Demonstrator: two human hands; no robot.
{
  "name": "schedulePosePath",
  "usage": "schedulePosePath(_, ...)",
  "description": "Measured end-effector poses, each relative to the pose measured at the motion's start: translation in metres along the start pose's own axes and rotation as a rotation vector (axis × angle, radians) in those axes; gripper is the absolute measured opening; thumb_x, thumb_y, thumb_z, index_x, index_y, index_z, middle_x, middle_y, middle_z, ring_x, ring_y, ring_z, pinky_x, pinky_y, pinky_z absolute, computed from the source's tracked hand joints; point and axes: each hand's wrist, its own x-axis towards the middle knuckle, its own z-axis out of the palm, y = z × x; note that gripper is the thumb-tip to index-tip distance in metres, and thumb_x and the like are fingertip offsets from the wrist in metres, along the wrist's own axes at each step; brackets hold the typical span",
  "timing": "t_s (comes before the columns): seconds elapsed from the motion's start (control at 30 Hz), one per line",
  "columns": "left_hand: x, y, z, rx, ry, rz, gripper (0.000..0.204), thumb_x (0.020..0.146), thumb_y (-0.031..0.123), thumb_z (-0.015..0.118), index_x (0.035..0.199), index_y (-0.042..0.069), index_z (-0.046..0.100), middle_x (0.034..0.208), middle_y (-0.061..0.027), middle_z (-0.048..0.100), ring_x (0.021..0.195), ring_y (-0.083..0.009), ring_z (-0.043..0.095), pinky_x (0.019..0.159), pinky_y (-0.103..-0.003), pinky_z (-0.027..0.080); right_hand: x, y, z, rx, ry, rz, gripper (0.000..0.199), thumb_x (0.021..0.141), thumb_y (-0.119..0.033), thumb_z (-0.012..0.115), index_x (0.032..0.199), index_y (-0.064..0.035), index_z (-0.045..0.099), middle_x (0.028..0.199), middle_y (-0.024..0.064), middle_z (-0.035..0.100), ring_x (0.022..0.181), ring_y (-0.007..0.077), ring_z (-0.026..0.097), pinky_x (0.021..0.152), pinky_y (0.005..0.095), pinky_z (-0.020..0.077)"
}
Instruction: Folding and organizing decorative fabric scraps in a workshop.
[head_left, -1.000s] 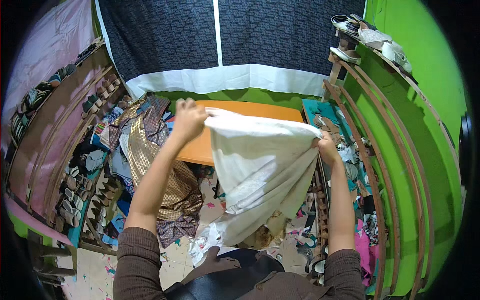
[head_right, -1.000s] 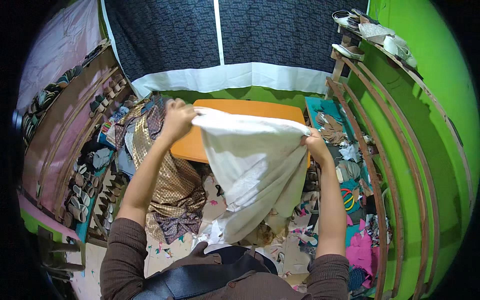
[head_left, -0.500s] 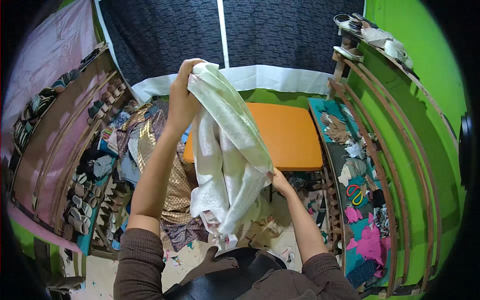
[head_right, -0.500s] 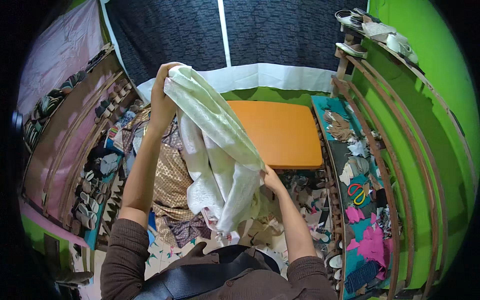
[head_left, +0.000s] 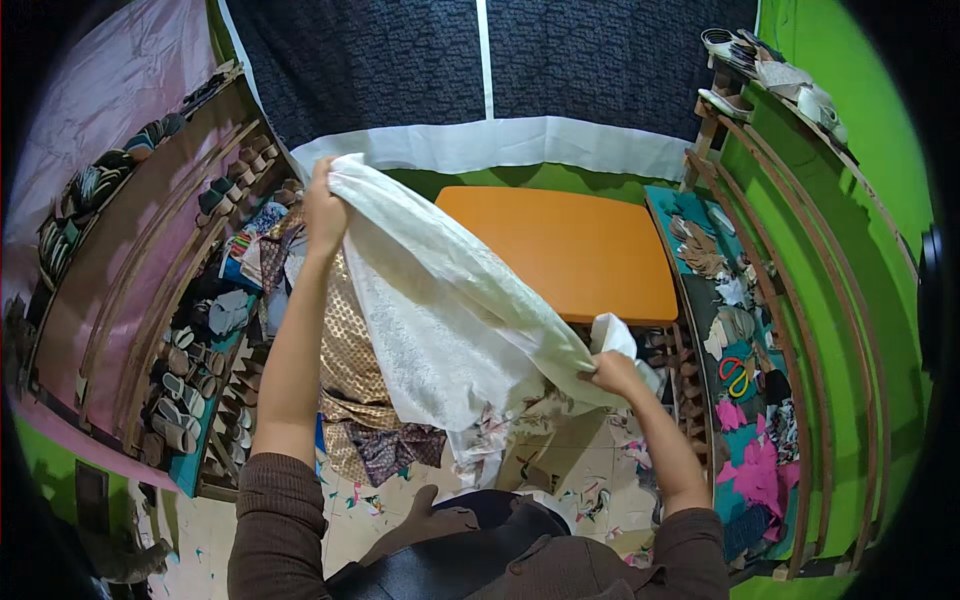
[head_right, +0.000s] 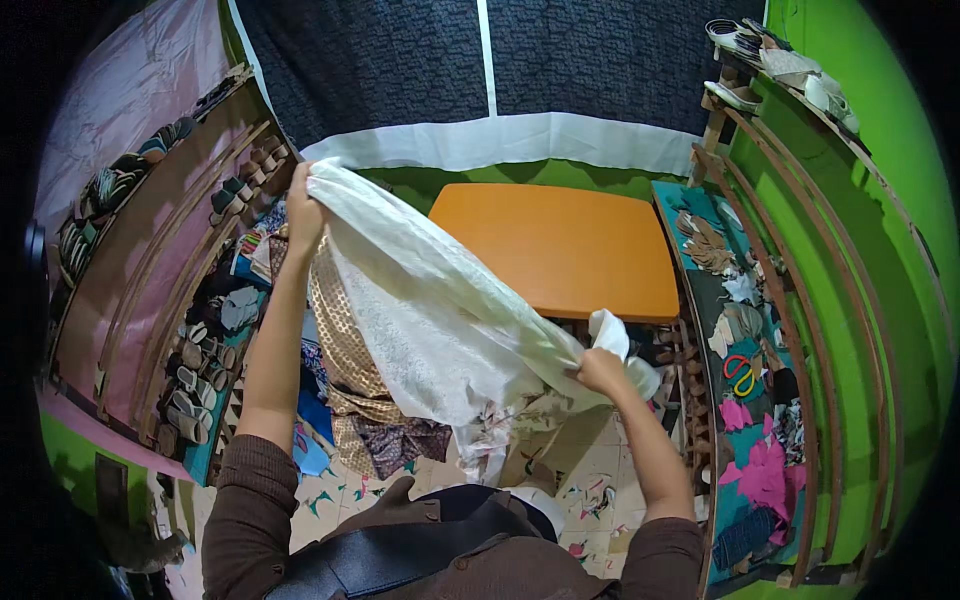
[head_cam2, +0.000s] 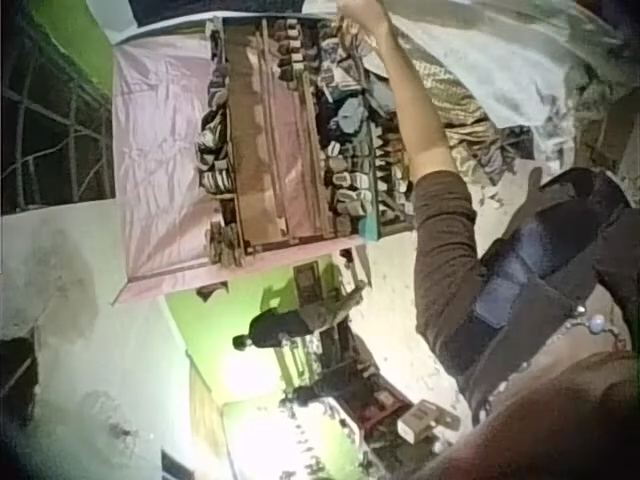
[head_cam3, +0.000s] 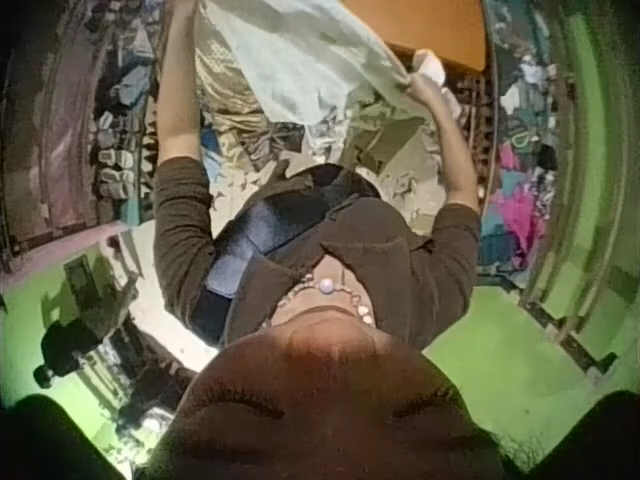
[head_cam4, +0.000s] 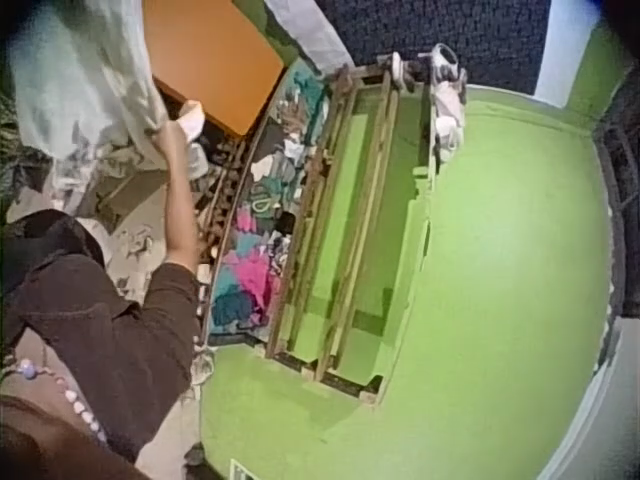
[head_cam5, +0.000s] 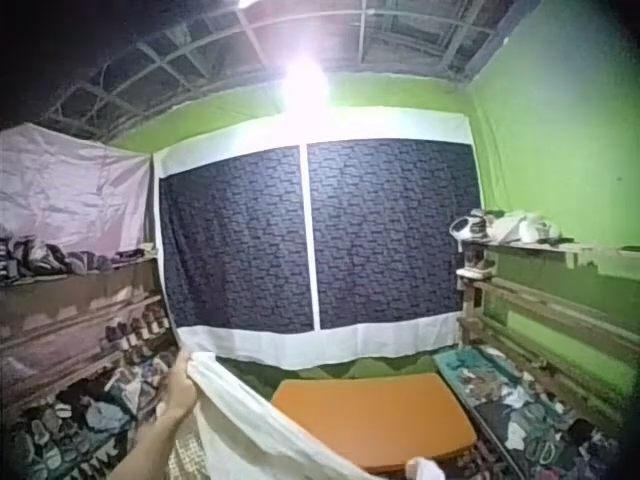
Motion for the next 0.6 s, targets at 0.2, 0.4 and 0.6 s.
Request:
schedulePosePath(0.2, -0.003, -0.017, -0.001, -0.122, 0.007, -0.069, 0.020, 0.081, 0.006, 0.045, 0.100, 0.003, 0.051, 0.091, -0.0154, 0.060, 0.085, -0.0239, 0.057, 0.076, -0.029, 0.042, -0.006, 0.036, -0.023, 0.549, 0.108, 0.056, 0.021, 0.069, -0.006, 0.051, 0.088, -0.0017, 0.057, 0.082, 0.0130, 0.061, 0.076, 0.0218, 0.058, 0.067, 0.0325, 0.0444)
schedulePosePath(0.4, 0.010, -0.030, -0.003, -0.059, 0.090, -0.059, 0.021, 0.080, 0.005, 0.044, 0.100, 0.002, 0.051, 0.089, -0.0154, 0.061, 0.085, -0.0249, 0.057, 0.075, -0.031, 0.042, -0.012, 0.011, 0.067, 0.299, 0.028, 0.089, 0.037, 0.067, -0.008, 0.052, 0.103, -0.0097, 0.058, 0.099, 0.0173, 0.060, 0.089, 0.0317, 0.057, 0.077, 0.0374, 0.0433)
schedulePosePath(0.6, 0.005, -0.063, -0.009, -0.028, 0.100, -0.162, 0.023, 0.079, 0.006, 0.043, 0.100, 0.002, 0.053, 0.091, -0.0171, 0.060, 0.085, -0.0264, 0.057, 0.075, -0.032, 0.042, -0.028, 0.101, -0.031, 0.610, 0.356, 0.148, 0.024, 0.070, -0.007, 0.050, 0.090, -0.0023, 0.060, 0.079, 0.0091, 0.060, 0.069, 0.0174, 0.055, 0.064, 0.0286, 0.0439)
